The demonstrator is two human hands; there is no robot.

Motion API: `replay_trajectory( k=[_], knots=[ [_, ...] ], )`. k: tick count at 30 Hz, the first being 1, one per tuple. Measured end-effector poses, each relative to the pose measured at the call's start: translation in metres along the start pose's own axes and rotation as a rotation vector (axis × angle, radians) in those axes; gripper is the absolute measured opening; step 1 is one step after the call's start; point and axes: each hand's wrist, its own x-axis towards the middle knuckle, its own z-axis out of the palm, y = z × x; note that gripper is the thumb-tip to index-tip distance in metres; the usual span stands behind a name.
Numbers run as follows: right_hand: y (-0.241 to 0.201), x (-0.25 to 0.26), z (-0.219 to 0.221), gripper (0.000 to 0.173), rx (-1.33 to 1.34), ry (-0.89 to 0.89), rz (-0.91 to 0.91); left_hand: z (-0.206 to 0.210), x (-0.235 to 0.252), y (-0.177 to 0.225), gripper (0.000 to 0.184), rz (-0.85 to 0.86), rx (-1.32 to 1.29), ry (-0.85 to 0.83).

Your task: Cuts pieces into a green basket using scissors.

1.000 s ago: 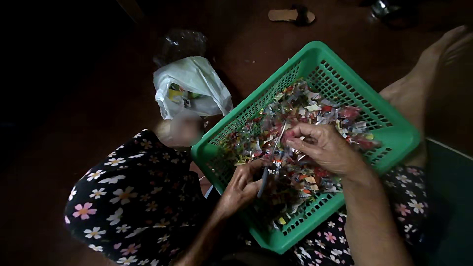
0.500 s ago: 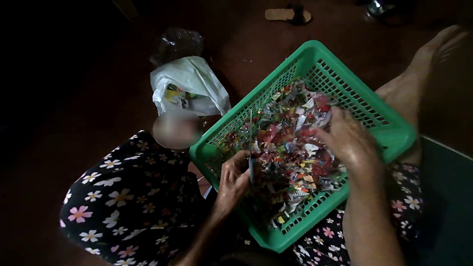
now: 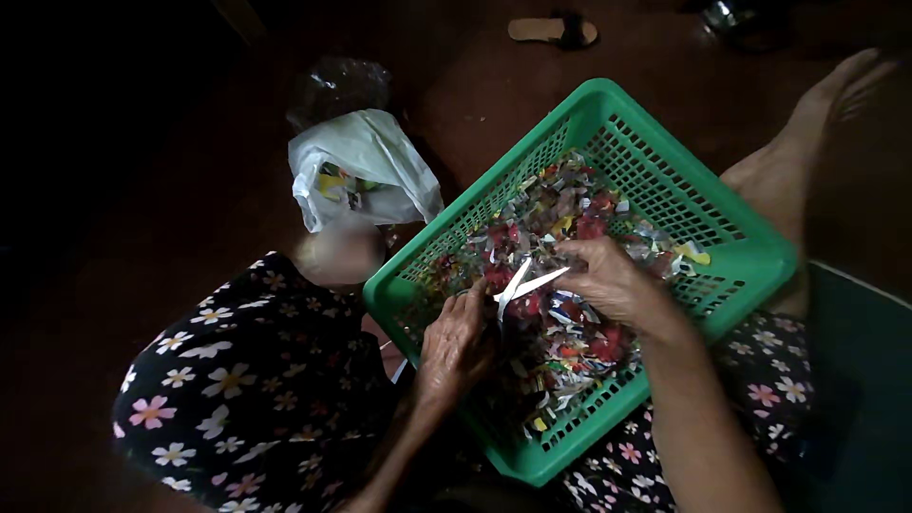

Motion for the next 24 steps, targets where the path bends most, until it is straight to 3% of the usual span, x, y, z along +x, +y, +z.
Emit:
replay_trajectory(
  k=[4, 10, 14, 16, 18, 21, 24],
  knots=[
    [-0.002, 0.001, 0.002, 0.005, 0.041, 0.021, 0.044, 0.005, 0.001, -0.001, 0.039, 0.042, -0.029, 0.101],
    [0.000, -0.001, 0.000, 0.012, 0.094, 0.081, -0.019, 0.005, -0.003, -0.008, 0.028, 0.052, -0.142, 0.116],
    [0.002, 0.000, 0.002, 0.025, 0.091, 0.077, -0.019, 0.003, -0.002, -0.005, 0.042, 0.030, -0.084, 0.035],
    [0.004, 0.002, 0.006, 0.018, 0.005, 0.077, -0.049, 0.003, -0.004, -0.003, 0.060, 0.068, -0.048, -0.006],
    [0.003, 0.002, 0.008, 0.020, -0.070, 0.077, -0.039, 0.003, -0.003, -0.002, 0.062, 0.088, -0.032, -0.045],
    [0.001, 0.002, 0.009, 0.033, -0.063, 0.052, 0.008, 0.001, 0.002, 0.002, 0.039, 0.037, -0.023, -0.041],
    [0.005, 0.001, 0.001, 0.032, -0.061, 0.058, -0.034, 0.003, 0.001, -0.007, 0.021, 0.015, -0.126, 0.009]
  ],
)
